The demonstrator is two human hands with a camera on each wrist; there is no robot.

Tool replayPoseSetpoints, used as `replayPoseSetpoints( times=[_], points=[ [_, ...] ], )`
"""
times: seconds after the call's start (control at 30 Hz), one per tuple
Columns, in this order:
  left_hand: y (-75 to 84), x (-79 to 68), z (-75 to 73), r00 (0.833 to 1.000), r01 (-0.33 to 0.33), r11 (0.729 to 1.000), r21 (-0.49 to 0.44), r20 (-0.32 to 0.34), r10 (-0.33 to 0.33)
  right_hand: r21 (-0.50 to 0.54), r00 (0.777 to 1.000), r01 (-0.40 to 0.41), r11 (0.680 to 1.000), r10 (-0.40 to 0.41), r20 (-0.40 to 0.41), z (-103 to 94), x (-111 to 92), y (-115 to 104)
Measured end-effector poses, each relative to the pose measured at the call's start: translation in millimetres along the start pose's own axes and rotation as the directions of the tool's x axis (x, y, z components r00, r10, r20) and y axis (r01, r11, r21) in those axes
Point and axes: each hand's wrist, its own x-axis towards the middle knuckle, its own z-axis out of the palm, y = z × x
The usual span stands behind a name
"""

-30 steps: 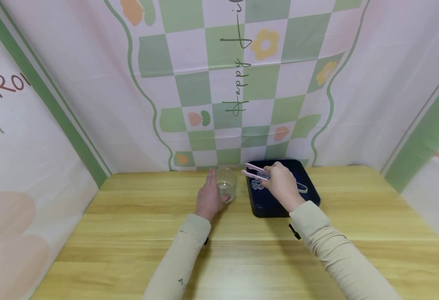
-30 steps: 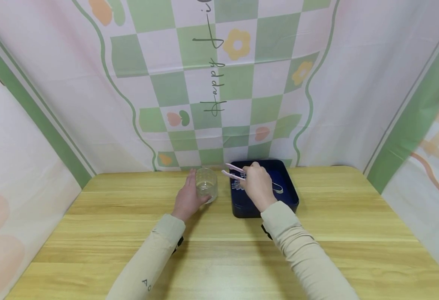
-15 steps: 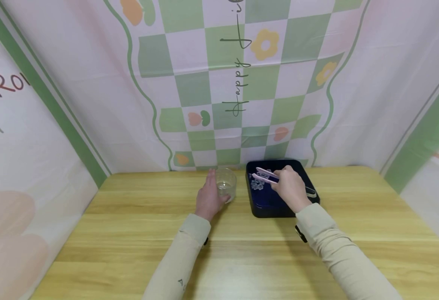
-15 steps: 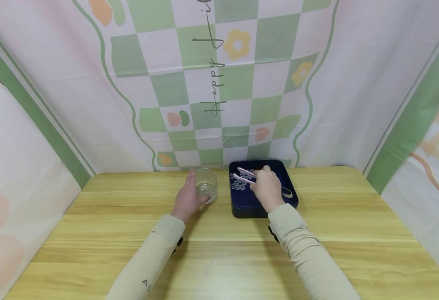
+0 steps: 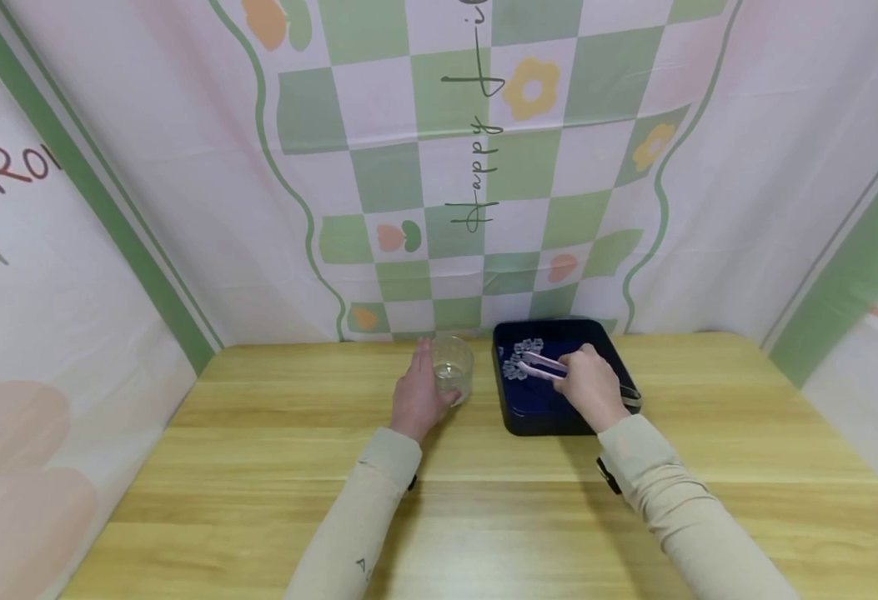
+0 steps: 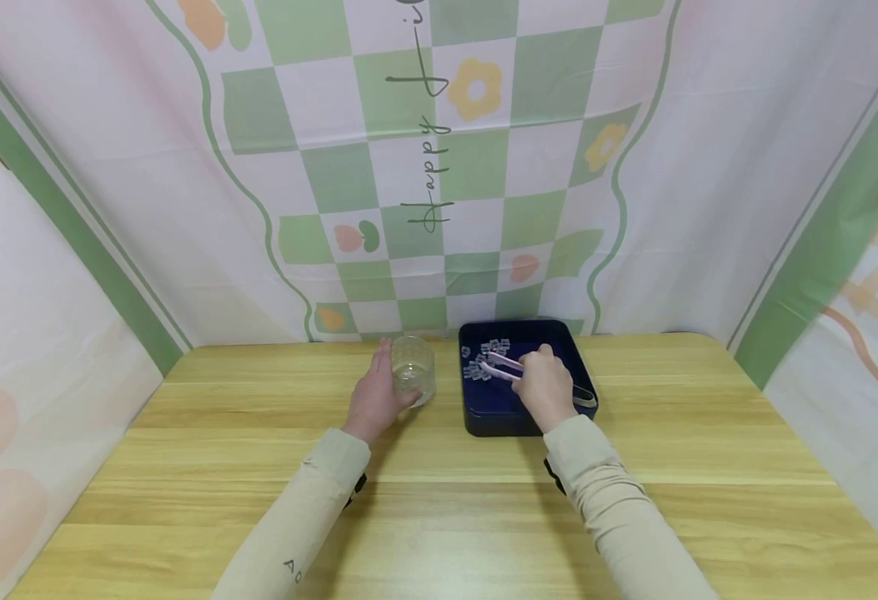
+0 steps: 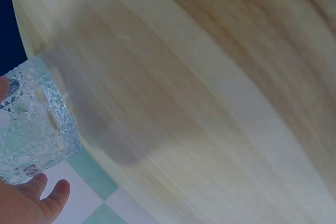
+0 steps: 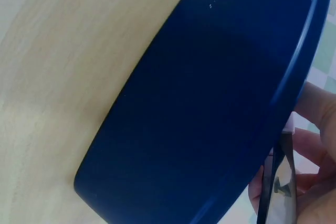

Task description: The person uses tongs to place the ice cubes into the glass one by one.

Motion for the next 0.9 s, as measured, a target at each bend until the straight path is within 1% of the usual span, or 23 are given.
replayPoseSetpoints(
  times=[0.33,0.9],
  points=[
    [0.2,-0.4,-0.6,1.0,0.001,1.0,0.009,0.001,-0.001,0.008,0.997,-0.041,0.999,0.041,0.058,5.4,2.1,0.7],
    [-1.2,1.4,0.7,1.0,-0.001,0.999,0.032,0.01,0.001,0.003,0.997,-0.044,0.999,0.043,0.063,12.3,2.5,2.1]
  ],
)
